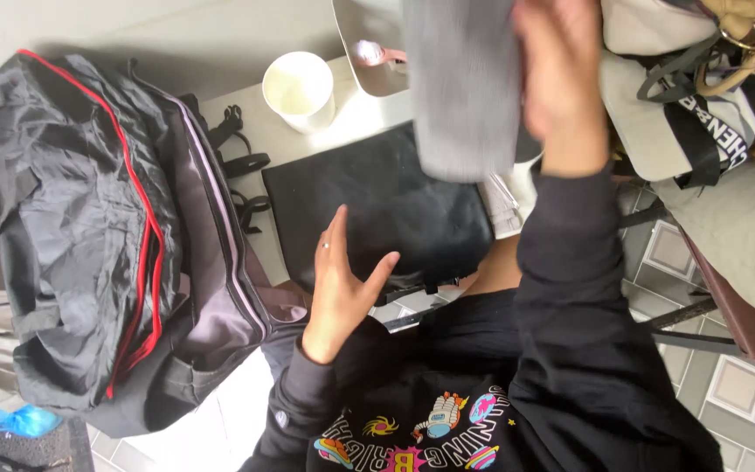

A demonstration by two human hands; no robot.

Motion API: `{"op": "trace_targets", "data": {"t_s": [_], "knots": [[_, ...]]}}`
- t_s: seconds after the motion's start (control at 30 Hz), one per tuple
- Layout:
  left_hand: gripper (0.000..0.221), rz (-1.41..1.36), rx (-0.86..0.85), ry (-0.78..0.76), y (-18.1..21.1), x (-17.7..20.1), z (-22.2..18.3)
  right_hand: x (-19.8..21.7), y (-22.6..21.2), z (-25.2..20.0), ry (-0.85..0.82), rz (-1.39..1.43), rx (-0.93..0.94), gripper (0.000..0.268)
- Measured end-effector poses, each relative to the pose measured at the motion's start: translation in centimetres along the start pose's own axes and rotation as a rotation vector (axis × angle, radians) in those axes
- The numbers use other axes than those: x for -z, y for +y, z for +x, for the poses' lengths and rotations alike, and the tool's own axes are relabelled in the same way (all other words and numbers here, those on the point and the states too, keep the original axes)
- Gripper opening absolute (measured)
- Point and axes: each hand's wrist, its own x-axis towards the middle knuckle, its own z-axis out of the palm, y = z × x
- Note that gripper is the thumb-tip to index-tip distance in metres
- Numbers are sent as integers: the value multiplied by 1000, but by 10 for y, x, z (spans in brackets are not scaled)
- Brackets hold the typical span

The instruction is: Polishing a black leather bag using a sponge, cloth, and a small brush.

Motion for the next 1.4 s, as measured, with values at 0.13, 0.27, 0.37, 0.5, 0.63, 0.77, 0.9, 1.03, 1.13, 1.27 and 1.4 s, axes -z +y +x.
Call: {"op": "trace_targets", "data": {"t_s": [0.13,0.27,0.37,0.5,0.63,0.77,0.9,1.03,1.13,1.27,1.4], "knots": [[101,-657,75,-138,12,6,0,-98,-31,-99,268,-107,-316,44],[28,-925,312,-133,-31,-37,-23,-121,-23,-180,125,123,-615,39],[18,-898,455,-93,1,-23,-28,-102,10,-245,-72,157,-661,91],[23,-738,420,-112,-10,-33,-51,-108,-18,-248,-97,182,-704,96],[28,-605,328,-122,0,-22,-47,-111,-44,-228,-19,-78,-505,76],[25,-164,12,53,0,-9,-42,-108,-75,-184,118,-780,-239,33],[33,132,-59,65,-19,-14,-44,-100,-62,-159,238,-891,19,60],[46,300,-114,72,-32,-16,-46,-117,-27,-131,15,-1260,-46,69],[50,310,-106,66,-34,-10,-43,-127,28,-130,-155,-1325,-15,51],[51,374,-54,122,-42,0,-43,-139,76,-136,-240,-1407,-91,56],[43,401,-18,101,-47,-1,-39,-164,100,-138,-252,-1517,-63,57]]}}
